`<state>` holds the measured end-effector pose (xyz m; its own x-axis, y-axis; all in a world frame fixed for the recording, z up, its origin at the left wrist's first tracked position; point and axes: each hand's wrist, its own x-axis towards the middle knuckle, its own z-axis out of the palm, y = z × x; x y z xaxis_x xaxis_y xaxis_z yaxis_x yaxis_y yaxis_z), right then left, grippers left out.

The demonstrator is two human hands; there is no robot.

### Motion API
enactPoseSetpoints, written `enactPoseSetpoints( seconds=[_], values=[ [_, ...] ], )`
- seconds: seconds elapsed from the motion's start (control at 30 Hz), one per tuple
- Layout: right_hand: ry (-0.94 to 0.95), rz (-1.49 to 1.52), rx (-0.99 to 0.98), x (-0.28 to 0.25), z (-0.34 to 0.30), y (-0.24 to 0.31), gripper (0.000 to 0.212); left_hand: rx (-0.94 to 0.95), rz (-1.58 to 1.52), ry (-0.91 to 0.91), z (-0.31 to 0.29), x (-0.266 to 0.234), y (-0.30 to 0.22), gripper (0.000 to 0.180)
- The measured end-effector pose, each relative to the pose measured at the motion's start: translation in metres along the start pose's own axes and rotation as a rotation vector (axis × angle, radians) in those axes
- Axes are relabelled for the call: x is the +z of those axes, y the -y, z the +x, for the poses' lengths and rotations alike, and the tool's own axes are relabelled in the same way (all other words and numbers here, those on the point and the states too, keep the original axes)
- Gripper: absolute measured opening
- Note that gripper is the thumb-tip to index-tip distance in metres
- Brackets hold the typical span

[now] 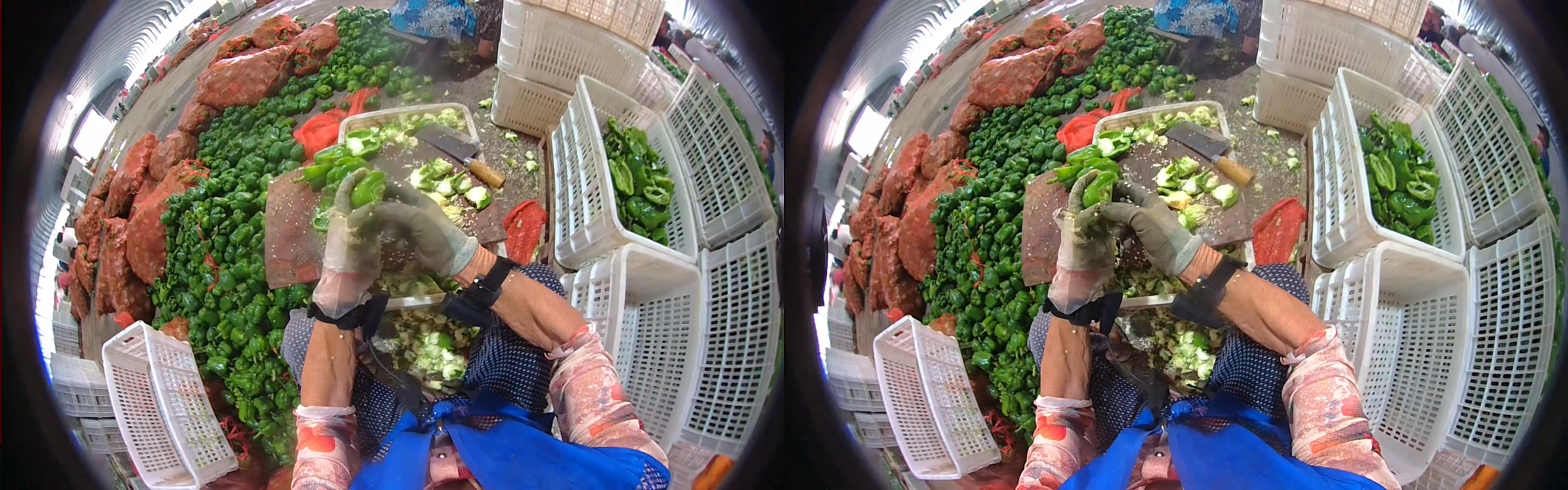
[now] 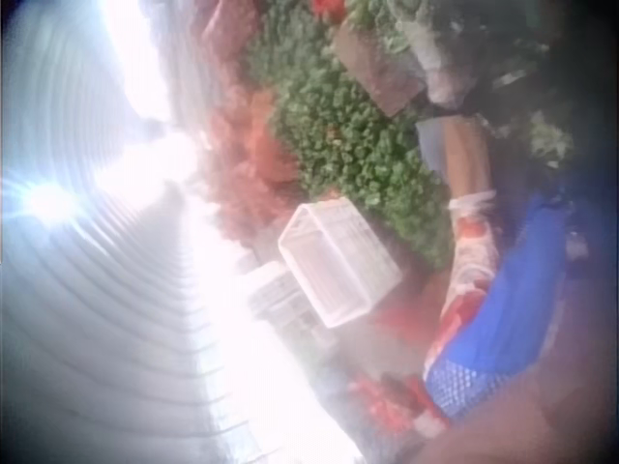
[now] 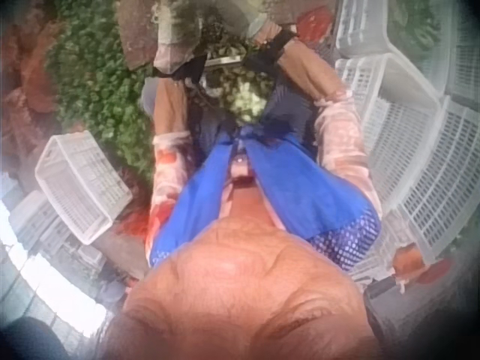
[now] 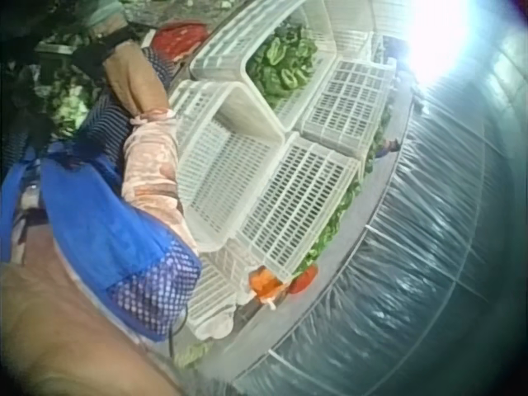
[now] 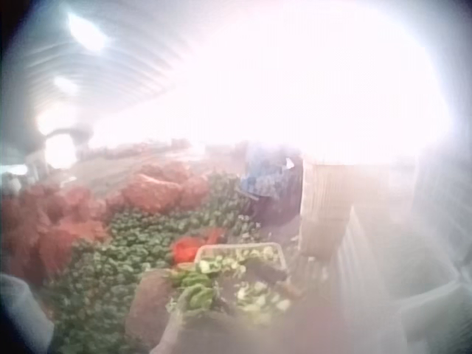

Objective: Processing and cutting green bell peppers at an agricultural facility.

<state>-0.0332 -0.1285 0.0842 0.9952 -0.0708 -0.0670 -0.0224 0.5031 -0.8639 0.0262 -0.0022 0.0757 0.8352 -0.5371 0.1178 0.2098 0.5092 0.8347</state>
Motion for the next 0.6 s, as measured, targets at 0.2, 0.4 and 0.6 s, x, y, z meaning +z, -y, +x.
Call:
enactPoseSetpoints(
  seconds=[0.2,0.4,0.6],
  values=[
    [0.032,-0.188,-0.049,-0.010,0.005,0.010,0.043,-0.013,0.046,0.001,0.005,-0.005,0.013,0.074],
    [0.094,0.013,0.116,-0.016,0.003,0.004,0.042,-0.115,0.026,-0.042,0.003,-0.015,0.016,0.070],
    [0.176,-0.023,0.124,-0.017,-0.004,0.004,0.050,-0.236,-0.070,-0.051,-0.008,-0.017,0.015,0.062]
  ],
)
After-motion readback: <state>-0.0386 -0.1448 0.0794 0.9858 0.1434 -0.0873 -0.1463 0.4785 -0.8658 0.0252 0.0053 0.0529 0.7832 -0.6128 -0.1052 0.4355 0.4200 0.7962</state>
